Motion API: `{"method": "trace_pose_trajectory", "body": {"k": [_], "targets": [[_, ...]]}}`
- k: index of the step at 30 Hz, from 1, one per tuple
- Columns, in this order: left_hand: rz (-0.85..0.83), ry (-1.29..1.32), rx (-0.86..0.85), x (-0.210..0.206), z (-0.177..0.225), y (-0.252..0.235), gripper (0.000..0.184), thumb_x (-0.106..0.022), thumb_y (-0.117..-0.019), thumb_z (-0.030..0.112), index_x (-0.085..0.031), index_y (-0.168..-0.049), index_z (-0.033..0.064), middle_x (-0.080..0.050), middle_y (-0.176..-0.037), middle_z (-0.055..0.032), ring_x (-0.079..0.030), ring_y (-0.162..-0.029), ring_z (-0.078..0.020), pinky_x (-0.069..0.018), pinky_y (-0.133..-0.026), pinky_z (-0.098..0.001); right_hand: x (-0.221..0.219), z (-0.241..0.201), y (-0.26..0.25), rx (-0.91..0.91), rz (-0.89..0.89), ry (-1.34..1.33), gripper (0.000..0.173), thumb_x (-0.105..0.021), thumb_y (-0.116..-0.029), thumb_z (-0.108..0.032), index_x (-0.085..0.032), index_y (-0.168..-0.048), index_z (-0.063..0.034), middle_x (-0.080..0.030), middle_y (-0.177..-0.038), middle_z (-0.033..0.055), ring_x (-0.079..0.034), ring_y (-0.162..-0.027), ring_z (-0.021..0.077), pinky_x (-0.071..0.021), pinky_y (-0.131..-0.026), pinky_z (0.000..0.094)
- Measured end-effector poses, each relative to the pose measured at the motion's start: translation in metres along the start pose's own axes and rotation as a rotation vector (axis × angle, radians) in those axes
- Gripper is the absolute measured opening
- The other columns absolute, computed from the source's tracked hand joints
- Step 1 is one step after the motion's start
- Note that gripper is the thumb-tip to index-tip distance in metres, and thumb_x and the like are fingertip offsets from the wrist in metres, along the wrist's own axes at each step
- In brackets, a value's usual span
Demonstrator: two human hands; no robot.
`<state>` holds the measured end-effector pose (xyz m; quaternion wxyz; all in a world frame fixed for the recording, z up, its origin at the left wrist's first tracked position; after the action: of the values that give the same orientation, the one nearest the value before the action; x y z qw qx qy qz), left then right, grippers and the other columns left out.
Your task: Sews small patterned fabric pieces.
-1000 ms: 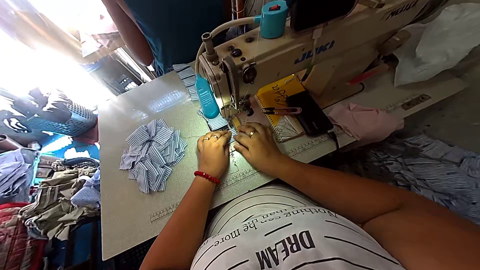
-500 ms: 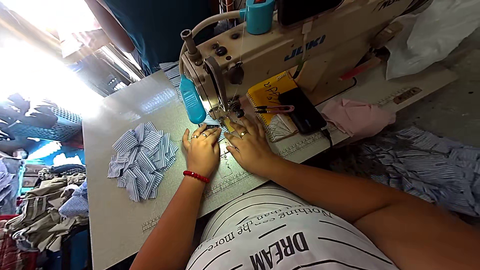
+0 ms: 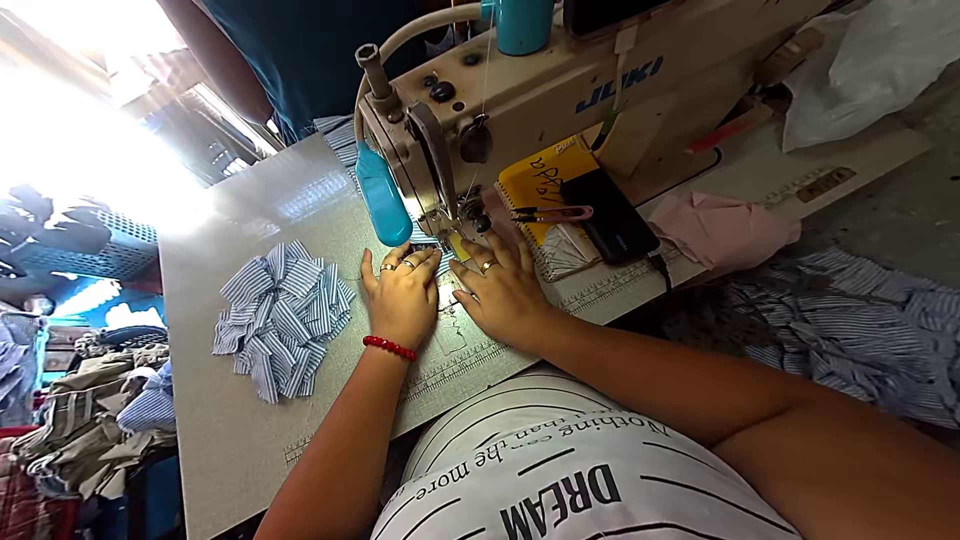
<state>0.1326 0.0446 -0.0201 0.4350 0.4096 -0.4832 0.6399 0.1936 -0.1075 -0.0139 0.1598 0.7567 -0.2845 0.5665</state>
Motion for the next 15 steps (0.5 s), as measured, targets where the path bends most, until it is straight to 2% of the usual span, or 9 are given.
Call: {"method": "trace_pose_trajectory", "body": {"k": [6, 15], "targets": [[-0.010, -0.039, 0.003, -0.001, -0.004, -0.005, 0.039, -0.049, -0.0990, 0.012, -0.074, -0.128, 0.0198, -0.070, -0.133, 0.0002, -0.053, -0.139, -0.0317, -0.0155, -0.116, -0.0739, -0.002, -0.002, -0.001, -0.028, -0.029, 0.041, 0.053, -0.045, -0.1061, -0.046, -0.053, -0.152, -0.0198, -0.038, -0.165, 0.0104, -0.018, -0.158, 0.0380, -0.0019, -0.119, 0.0745], [-0.024, -0.059, 0.016, -0.001, -0.013, -0.015, 0.041, -0.048, -0.0986, 0.009, -0.073, -0.130, 0.0194, -0.069, -0.134, 0.0002, -0.054, -0.137, -0.0302, -0.0173, -0.116, -0.0724, -0.001, -0.002, 0.000, -0.007, -0.028, 0.022, 0.052, -0.047, -0.1060, -0.044, -0.055, -0.150, -0.0180, -0.042, -0.161, 0.0132, -0.020, -0.157, 0.0387, -0.0033, -0.120, 0.0739]]}}
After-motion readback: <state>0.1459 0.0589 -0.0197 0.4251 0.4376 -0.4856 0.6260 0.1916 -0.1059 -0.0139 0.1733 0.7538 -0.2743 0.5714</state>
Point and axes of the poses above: each hand's wrist, its own y-axis away from the middle knuckle, its own x-axis out of the back of the hand, z = x × y, the point moved 3 cm from there along -y, towards the middle knuckle
